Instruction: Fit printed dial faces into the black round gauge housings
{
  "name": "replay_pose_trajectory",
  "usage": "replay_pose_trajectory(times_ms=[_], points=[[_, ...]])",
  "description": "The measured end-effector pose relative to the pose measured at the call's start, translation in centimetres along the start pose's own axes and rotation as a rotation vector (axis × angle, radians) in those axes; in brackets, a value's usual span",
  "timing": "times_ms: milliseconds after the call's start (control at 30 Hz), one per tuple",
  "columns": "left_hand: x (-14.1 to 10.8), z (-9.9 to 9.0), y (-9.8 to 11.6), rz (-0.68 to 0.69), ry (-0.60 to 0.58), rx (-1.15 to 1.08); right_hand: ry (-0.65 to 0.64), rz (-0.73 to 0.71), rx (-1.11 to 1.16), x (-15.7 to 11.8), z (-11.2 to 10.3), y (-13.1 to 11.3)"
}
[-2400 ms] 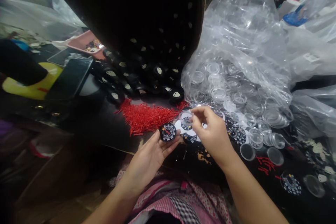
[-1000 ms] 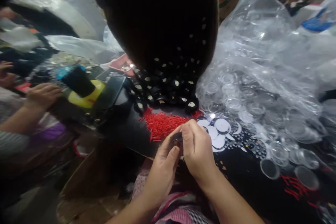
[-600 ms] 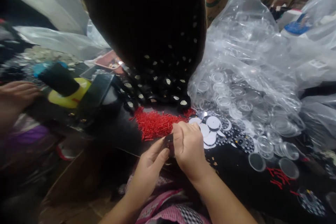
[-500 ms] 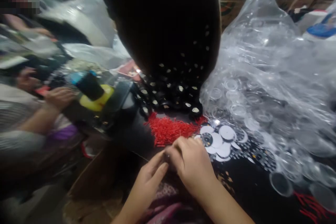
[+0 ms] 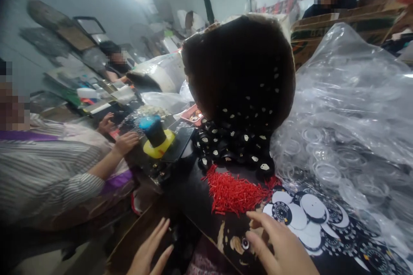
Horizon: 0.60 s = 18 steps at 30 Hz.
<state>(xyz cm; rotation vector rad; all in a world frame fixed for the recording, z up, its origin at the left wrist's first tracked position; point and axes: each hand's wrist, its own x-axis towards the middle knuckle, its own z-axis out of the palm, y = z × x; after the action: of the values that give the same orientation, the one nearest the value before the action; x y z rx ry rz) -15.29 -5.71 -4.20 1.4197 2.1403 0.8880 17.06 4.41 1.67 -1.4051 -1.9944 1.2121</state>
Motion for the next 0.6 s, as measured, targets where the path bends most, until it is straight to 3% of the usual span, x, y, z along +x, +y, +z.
replay_pose_trajectory(times_ms=[67, 133, 200, 300, 367, 467, 600], points=[[3.1, -0.6, 1.5, 0.114, 0.076, 0.085, -0.054, 0.004, 0.013, 0.3, 0.1, -0.1], [8.1, -0.2, 5.4, 0.252, 0.024, 0.058, -0.135, -0.057, 0.015, 0.7, 0.5, -0.4], [14.5, 1.0, 10.1, 0.304, 0.011, 0.044, -0.152, -0.106, 0.009, 1.0, 0.8, -0.2], [23.8, 3.3, 15.4, 0.299, 0.027, 0.036, -0.019, -0.1, 0.017, 1.1, 0.4, 0.9], [28.1, 4.7, 17.1, 0.267, 0.013, 0.036, 0.064, -0.07, 0.048, 1.0, -0.2, 1.6], [31.0, 6.1, 17.6, 0.207, -0.014, 0.05, 0.106, -0.047, 0.091, 0.9, -0.7, 1.7], [30.4, 7.2, 17.0, 0.15, -0.054, 0.074, 0.091, -0.057, 0.106, 0.8, -0.3, 0.8]])
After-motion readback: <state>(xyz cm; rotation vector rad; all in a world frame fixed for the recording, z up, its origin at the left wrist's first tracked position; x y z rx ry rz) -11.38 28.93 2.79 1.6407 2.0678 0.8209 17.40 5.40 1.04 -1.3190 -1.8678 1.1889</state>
